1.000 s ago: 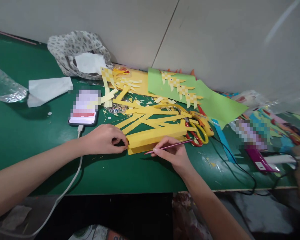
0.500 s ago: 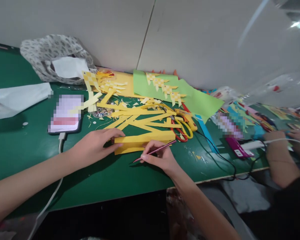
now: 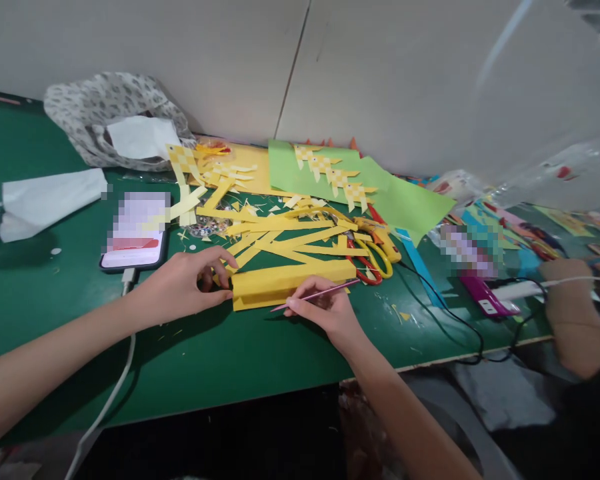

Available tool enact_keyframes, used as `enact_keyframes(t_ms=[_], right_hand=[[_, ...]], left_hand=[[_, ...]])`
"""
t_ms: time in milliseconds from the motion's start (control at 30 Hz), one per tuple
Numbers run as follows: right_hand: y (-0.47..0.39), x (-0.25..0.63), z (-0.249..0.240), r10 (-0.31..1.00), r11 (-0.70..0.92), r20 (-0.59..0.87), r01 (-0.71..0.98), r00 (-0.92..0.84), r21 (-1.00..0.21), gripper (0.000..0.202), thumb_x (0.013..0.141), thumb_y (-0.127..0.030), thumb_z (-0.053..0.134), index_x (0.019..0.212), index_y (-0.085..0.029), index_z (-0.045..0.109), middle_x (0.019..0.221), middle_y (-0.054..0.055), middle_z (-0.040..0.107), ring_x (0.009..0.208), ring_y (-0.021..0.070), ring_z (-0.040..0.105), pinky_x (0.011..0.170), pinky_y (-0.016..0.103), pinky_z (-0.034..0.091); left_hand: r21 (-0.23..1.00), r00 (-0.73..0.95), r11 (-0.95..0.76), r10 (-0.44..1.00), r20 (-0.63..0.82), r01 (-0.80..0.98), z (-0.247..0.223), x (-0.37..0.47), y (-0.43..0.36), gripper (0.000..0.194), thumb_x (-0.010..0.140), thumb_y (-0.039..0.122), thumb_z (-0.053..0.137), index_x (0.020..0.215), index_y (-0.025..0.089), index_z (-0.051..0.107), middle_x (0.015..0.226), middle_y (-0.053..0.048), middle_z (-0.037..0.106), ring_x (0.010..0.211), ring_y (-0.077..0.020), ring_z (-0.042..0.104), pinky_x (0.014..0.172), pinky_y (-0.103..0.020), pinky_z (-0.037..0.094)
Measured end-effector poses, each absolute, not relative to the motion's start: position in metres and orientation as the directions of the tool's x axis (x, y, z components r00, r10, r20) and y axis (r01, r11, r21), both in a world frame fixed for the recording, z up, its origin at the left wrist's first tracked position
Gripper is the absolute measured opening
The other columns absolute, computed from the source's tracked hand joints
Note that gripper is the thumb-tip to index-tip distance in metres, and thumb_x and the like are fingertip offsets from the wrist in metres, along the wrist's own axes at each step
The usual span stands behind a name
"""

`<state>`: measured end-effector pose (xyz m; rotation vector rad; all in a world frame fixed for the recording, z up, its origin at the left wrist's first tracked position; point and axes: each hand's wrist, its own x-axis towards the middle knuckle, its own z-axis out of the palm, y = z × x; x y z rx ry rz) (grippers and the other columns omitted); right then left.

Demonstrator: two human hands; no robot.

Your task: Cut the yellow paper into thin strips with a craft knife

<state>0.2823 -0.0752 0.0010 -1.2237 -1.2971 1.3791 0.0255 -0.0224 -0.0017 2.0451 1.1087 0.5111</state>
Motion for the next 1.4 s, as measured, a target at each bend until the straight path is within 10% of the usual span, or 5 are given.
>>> enact_keyframes(t_ms=[1400], right_hand=[[-0.069, 0.245, 0.001, 0.995, -0.076, -0.084, 0.142, -0.051, -0.987, 0.021, 0.068, -0.034, 0.078, 0.068, -0.020, 0.062, 0.067, 0.003, 0.071, 0.064, 0.0188, 0.069, 0.060, 0.031, 0.055]], left_hand=[[0.766, 0.622, -0.402, 0.783, 0.003, 0.502, 0.001, 0.026, -0.022, 0.026, 0.072, 0.020, 0.060, 0.071, 0.022, 0.034, 0.065, 0.008, 0.058, 0.046, -0.0060, 0.050, 0.043, -0.018, 0.034]])
